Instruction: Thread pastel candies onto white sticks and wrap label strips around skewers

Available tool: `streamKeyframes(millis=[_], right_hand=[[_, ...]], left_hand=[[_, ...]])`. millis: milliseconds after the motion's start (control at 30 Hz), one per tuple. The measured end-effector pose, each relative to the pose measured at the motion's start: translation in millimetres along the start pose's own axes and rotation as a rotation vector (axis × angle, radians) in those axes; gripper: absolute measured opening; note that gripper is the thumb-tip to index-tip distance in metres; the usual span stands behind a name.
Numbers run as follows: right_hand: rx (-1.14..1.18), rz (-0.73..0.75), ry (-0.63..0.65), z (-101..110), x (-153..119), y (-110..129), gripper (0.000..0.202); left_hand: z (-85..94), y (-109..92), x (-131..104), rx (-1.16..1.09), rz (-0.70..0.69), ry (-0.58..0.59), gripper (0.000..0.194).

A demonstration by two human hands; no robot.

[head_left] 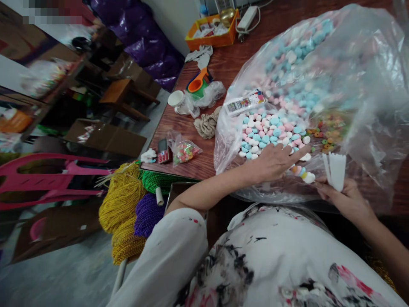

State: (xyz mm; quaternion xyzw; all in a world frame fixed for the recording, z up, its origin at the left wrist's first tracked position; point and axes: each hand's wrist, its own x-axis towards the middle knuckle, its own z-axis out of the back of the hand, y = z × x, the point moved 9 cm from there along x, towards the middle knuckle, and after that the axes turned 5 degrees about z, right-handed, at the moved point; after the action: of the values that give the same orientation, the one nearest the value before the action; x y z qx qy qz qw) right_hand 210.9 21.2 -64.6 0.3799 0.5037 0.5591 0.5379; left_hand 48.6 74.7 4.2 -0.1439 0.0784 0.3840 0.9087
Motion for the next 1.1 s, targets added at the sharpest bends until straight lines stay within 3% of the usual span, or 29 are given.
streamKeyframes(millis=[133, 333, 433, 567, 633, 700, 800, 900, 1000, 1100], right_hand=[[0.173, -0.126, -0.045, -14, -10, -26, 0.035], [0.184, -0.155, 0.019, -18, -10, -29, 0.033], [-0.182, 0.131, 0.011, -2, -8, 0, 0.019], [-0.927, 0.776, 0.041, -5, -25, 59, 0.022], [-1.065, 0.996, 0.087, -12, -37, 72, 0.023], [-1.065, 1.064, 0.146, -17, -42, 76, 0.025], [-0.929, 0.966, 0.189, -19, -38, 76, 0.031], [-0.706, 0.732, 0.193, -16, -26, 70, 0.032], [-0.523, 0.447, 0.212, -10, -15, 49, 0.021], [-0.418, 0.262, 0.106, 9, -11, 27, 0.019]], left_hand=[[9.0, 11, -12, 0.272, 0.114, -0.131, 0.067], [-7.5, 12, -8, 0.27, 0.058, -0.125, 0.039], [-15.4, 12, -6, 0.102, 0.037, 0.01, 0.03], [-22.6, 4, -11, -0.243, -0.084, 0.253, 0.02], [-23.4, 1, -12, -0.4, -0.128, 0.323, 0.019], [-24.5, 1, -10, -0.526, -0.136, 0.348, 0.021], [-26.0, -3, -5, -0.58, -0.139, 0.315, 0.019], [-26.1, -9, -3, -0.435, -0.134, 0.232, 0.016], [-26.4, -2, -2, -0.223, -0.05, 0.15, 0.026], [-27.7, 9, -6, -0.097, 0.027, 0.113, 0.038]])
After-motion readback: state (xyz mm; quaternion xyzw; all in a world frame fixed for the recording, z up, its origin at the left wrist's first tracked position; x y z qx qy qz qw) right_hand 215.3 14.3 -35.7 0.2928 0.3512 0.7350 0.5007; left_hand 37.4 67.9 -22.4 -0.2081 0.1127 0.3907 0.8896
